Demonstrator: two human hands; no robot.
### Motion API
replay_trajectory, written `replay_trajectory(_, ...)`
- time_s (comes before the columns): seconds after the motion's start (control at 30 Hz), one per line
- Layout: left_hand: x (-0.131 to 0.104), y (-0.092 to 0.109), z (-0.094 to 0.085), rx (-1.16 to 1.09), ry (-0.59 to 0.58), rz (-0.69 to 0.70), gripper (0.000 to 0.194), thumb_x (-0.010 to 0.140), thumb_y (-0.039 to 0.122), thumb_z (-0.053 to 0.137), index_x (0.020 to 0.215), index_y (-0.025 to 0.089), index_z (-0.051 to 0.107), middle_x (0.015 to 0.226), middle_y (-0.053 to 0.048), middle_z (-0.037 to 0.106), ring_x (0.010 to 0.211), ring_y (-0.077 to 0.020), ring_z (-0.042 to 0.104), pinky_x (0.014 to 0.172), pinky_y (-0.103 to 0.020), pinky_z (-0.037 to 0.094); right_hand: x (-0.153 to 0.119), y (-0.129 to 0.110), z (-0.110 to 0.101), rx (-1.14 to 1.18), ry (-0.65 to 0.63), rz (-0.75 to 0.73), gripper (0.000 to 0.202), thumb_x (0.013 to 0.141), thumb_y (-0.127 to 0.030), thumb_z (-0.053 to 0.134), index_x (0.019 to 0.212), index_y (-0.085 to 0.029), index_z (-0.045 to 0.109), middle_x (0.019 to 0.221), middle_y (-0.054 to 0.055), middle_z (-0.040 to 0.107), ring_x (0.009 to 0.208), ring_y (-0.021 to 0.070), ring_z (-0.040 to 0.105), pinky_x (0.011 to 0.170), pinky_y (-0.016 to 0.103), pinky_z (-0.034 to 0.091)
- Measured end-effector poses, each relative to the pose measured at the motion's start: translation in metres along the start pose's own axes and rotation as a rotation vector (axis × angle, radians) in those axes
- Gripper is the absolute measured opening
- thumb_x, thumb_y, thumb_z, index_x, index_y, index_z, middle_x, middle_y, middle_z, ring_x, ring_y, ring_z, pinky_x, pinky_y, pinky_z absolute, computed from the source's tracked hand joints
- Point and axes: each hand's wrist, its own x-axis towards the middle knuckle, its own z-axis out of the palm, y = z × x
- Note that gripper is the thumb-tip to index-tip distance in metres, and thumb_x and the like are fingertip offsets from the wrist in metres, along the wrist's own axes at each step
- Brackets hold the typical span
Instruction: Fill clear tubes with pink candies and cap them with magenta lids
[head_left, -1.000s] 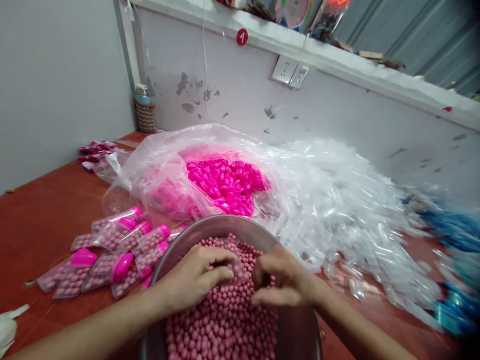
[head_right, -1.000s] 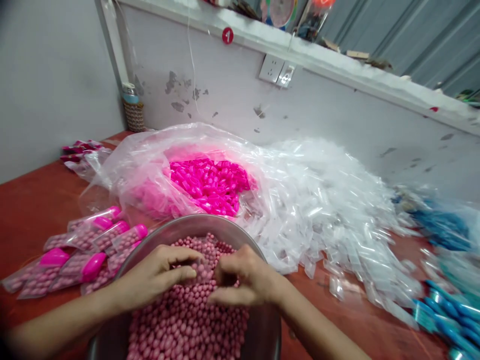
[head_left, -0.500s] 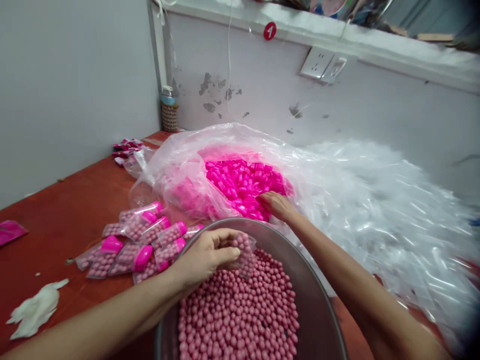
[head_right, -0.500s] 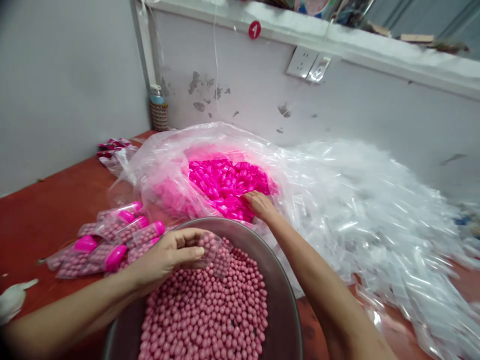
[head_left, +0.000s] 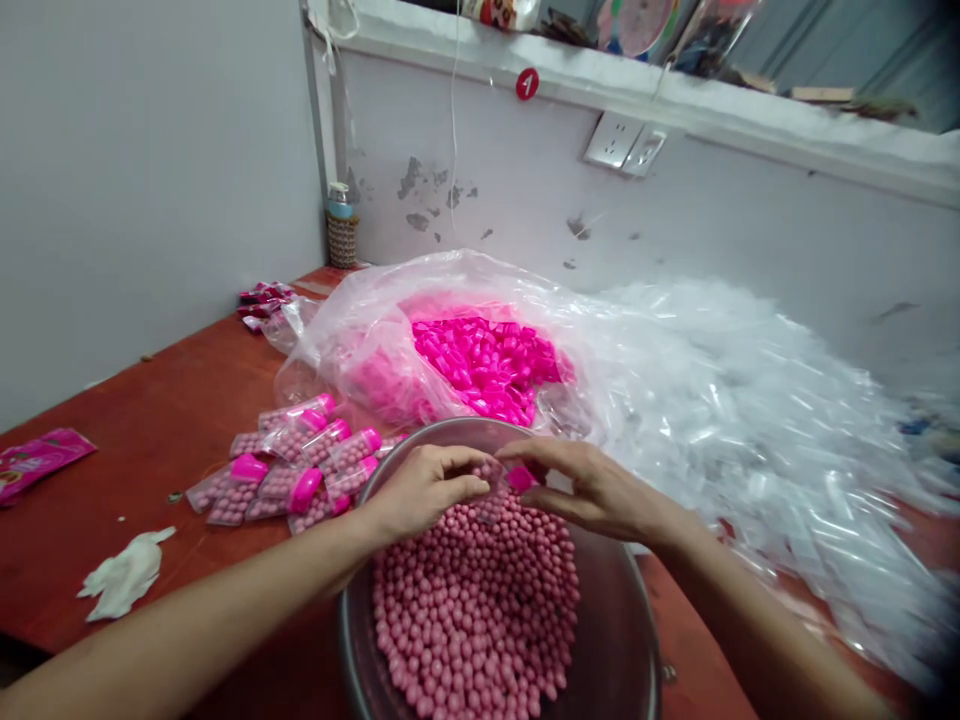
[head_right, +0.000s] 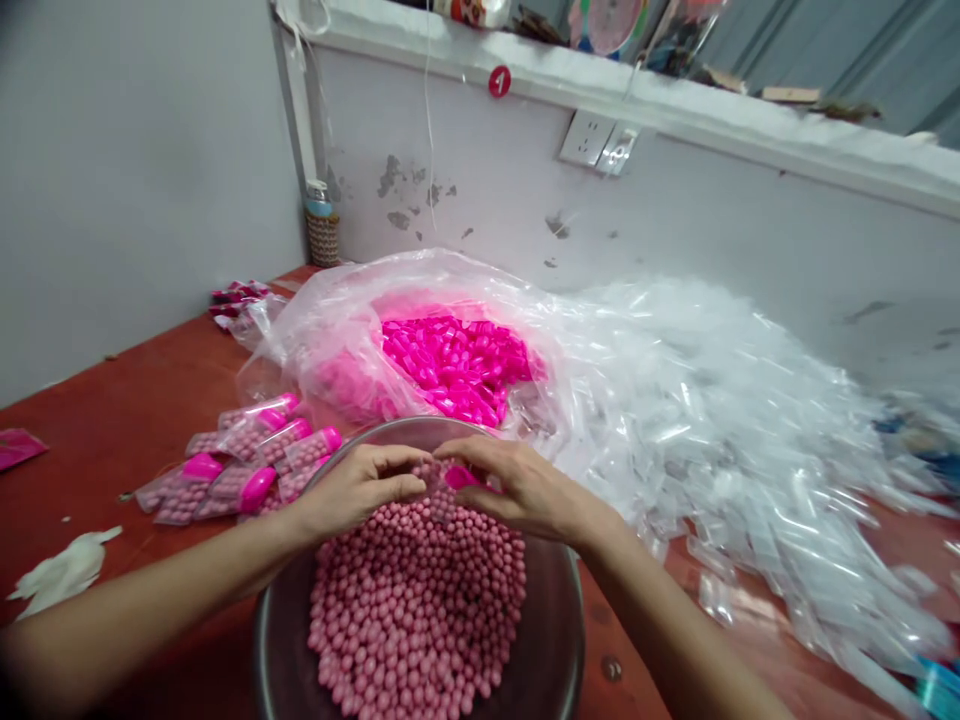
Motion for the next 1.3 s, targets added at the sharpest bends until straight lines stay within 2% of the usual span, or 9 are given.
replay_trajectory(0.1, -0.003, 0.003, 0.001, 0.059, -0.026, 0.046, 0.023, 0.078, 0.019, 0.053, 0.096, 0.014, 0.066, 0.091, -0.002, 0.066, 0.085, -0.0169, 0.058, 0.076, -0.022, 0.042, -0.002, -0.008, 0.005, -0.138, -0.055, -0.067, 0.038, 0.083, -0.018, 0.049, 0.121, -0.025, 0.047, 0.102, 0.006, 0.059, 0.089, 0.0175, 0.055, 0.077, 0.029, 0.044)
replay_trajectory(0.27, -0.004, 0.003, -0.001, 0.108, 0.036, 0.076, 0.02, 0.078, 0.019, 0.053, 0.092, 0.015, 0.067, 0.094, -0.002, 0.067, 0.088, -0.0164, 0.058, 0.08, -0.022, 0.041, -0.019, -0.001, 0.009, -0.175, -0.007, 0.072, 0.038, 0.082, -0.021, 0.052, 0.119, -0.023, 0.047, 0.092, 0.005, 0.061, 0.074, 0.0154, 0.057, 0.068, 0.026, 0.045)
replay_trajectory(0.37, -0.001, 0.0, -0.001, 0.041, -0.011, 0.038, 0.02, 0.078, 0.019, 0.053, 0.094, 0.014, 0.066, 0.094, -0.003, 0.067, 0.087, -0.0159, 0.059, 0.077, -0.021, 0.042, -0.026, 0.0, 0.011, -0.04, 0.147, 0.169, 0.044, 0.082, -0.027, 0.055, 0.124, -0.024, 0.042, 0.085, 0.002, 0.061, 0.067, 0.0135, 0.056, 0.064, 0.024, 0.046)
replay_trajectory(0.47, 0.0, -0.002, -0.001, 0.008, -0.04, 0.034, 0.021, 0.078, 0.021, 0.054, 0.095, 0.013, 0.065, 0.094, -0.003, 0.066, 0.087, -0.0158, 0.059, 0.077, -0.021, 0.042, -0.023, -0.003, 0.017, -0.018, 0.379, 0.196, 0.034, 0.081, -0.031, 0.057, 0.113, -0.023, 0.051, 0.083, 0.003, 0.061, 0.072, 0.0156, 0.057, 0.069, 0.026, 0.047)
replay_trajectory(0.53, -0.001, -0.003, 0.0, 0.029, -0.049, 0.05, 0.022, 0.079, 0.022, 0.054, 0.097, 0.014, 0.065, 0.095, -0.003, 0.066, 0.088, -0.0163, 0.058, 0.078, -0.021, 0.042, -0.017, -0.006, 0.024, -0.026, 0.456, 0.163, 0.027, 0.08, -0.031, 0.058, 0.105, -0.022, 0.055, 0.084, 0.004, 0.061, 0.075, 0.0163, 0.058, 0.071, 0.027, 0.047)
replay_trajectory(0.8, -0.011, 0.009, 0.003, 0.172, -0.01, 0.133, 0.021, 0.081, 0.02, 0.051, 0.092, 0.013, 0.067, 0.082, -0.002, 0.066, 0.077, -0.0159, 0.058, 0.07, -0.021, 0.041, -0.007, -0.005, 0.046, 0.03, 0.428, 0.037, 0.026, 0.081, -0.03, 0.058, 0.105, -0.021, 0.056, 0.087, 0.005, 0.061, 0.076, 0.0159, 0.059, 0.068, 0.026, 0.048)
replay_trajectory(1.17, -0.016, 0.006, 0.003, 0.282, 0.042, 0.189, 0.019, 0.08, 0.017, 0.052, 0.088, 0.015, 0.069, 0.079, -0.004, 0.067, 0.073, -0.0167, 0.06, 0.069, -0.023, 0.042, -0.001, -0.02, 0.051, -0.176, 0.368, -0.083, 0.024, 0.084, -0.017, 0.049, 0.108, -0.017, 0.054, 0.079, 0.007, 0.056, 0.073, 0.0163, 0.054, 0.064, 0.027, 0.047)
replay_trajectory(1.23, -0.014, 0.008, 0.003, 0.18, 0.064, 0.159, 0.019, 0.079, 0.017, 0.053, 0.09, 0.015, 0.069, 0.084, -0.004, 0.068, 0.077, -0.017, 0.06, 0.071, -0.023, 0.043, 0.002, -0.019, 0.047, -0.094, 0.364, -0.059, 0.024, 0.082, -0.02, 0.053, 0.107, -0.019, 0.056, 0.084, 0.007, 0.059, 0.078, 0.0176, 0.056, 0.069, 0.029, 0.048)
replay_trajectory(1.3, -0.012, 0.009, 0.003, -0.011, 0.072, 0.098, 0.021, 0.079, 0.019, 0.055, 0.094, 0.015, 0.068, 0.089, -0.004, 0.068, 0.08, -0.0169, 0.06, 0.072, -0.023, 0.043, 0.001, -0.016, 0.044, 0.163, 0.406, 0.039, 0.03, 0.08, -0.025, 0.058, 0.11, -0.021, 0.055, 0.092, 0.007, 0.061, 0.084, 0.0188, 0.058, 0.074, 0.031, 0.048)
